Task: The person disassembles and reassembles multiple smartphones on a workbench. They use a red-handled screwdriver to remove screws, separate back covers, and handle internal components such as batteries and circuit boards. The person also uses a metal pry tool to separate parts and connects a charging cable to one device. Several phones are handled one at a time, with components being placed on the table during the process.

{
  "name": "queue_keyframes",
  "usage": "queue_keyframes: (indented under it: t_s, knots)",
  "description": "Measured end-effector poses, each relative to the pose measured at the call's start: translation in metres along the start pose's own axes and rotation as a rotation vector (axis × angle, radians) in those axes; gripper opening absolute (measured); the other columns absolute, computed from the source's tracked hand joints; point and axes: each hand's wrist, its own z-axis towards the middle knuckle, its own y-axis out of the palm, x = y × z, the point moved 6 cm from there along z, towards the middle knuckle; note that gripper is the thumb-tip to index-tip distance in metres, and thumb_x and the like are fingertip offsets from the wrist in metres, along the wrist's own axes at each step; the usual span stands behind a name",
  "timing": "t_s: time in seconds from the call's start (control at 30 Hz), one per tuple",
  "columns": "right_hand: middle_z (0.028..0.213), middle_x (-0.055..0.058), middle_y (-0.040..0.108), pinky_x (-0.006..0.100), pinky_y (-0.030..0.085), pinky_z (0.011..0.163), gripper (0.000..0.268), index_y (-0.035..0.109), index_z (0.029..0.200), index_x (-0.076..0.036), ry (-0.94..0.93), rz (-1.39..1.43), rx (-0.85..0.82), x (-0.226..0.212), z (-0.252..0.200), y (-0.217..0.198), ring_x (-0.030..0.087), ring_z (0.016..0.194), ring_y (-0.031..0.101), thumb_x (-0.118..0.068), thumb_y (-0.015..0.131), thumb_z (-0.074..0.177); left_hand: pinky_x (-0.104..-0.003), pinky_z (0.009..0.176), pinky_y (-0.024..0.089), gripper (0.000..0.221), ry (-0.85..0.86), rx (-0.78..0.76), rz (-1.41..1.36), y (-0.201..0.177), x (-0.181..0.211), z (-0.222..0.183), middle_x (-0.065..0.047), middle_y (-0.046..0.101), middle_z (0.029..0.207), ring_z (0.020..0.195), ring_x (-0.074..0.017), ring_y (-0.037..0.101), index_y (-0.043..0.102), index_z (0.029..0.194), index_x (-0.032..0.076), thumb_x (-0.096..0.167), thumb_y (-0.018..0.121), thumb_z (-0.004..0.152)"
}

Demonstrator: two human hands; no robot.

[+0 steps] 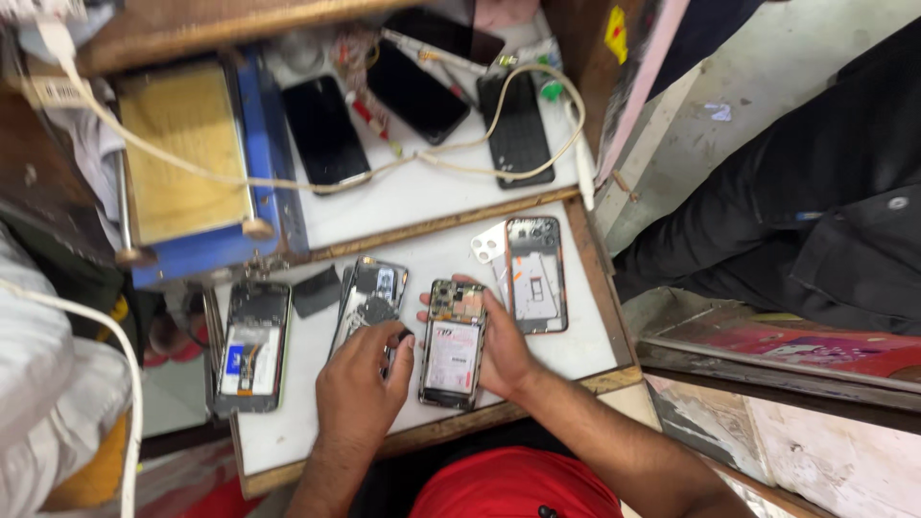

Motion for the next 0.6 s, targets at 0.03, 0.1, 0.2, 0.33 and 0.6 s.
queue_keyframes:
  t_s: [0.03,0.1,0.2,0.33,0.6]
  knots:
    - [0.147,0.024,0.053,0.054,0.053,0.104,0.05,0.039,0.148,-0.016,-0.001,0.011,-0.006,0.0,0.0,0.0,0.038,0.129,0.059,-0.045,0.024,0.11,-0.039,0.061,0.055,0.021,0.034,-0.005,0.009,-0.002,0.008,0.01,-0.006,0.073,0.085,0.068,-0.0263,0.071,0.072,0.103,0.01,0.016,0.077,0.084]
    - [0.147,0.023,0.054,0.051,0.053,0.105,0.05,0.039,0.149,-0.017,-0.002,0.031,-0.018,0.0,-0.001,0.0,0.037,0.128,0.059,-0.044,0.024,0.11,-0.04,0.063,0.055,0.021,0.099,-0.013,0.028,-0.006,0.024,0.033,-0.007,0.073,0.085,0.072,-0.028,0.072,0.071,0.104,0.01,0.016,0.076,0.085]
    - [0.144,0.018,0.054,0.052,0.053,0.104,0.052,0.042,0.153,-0.017,0.021,-0.007,-0.009,0.002,-0.001,-0.007,0.034,0.125,0.058,-0.044,0.025,0.112,-0.043,0.068,0.056,0.019,0.278,0.014,0.038,-0.002,0.052,0.069,-0.012,0.073,0.09,0.08,-0.0323,0.072,0.07,0.106,0.009,0.019,0.073,0.09]
    - [0.14,0.019,0.058,0.053,0.054,0.101,0.051,0.044,0.148,-0.019,0.046,0.05,-0.029,0.003,0.0,-0.005,0.034,0.124,0.061,-0.047,0.027,0.109,-0.047,0.07,0.056,0.017,0.338,-0.05,0.087,0.026,0.072,0.122,-0.013,0.074,0.091,0.08,-0.0359,0.071,0.07,0.107,0.01,0.02,0.067,0.094]
    - [0.138,0.021,0.062,0.054,0.058,0.095,0.046,0.044,0.145,-0.019,0.063,0.098,-0.038,0.0,0.001,-0.004,0.035,0.12,0.063,-0.046,0.033,0.11,-0.046,0.074,0.057,0.017,0.513,0.081,0.383,0.086,0.082,0.245,-0.01,0.073,0.101,0.093,-0.0337,0.067,0.073,0.106,0.012,0.017,0.065,0.092]
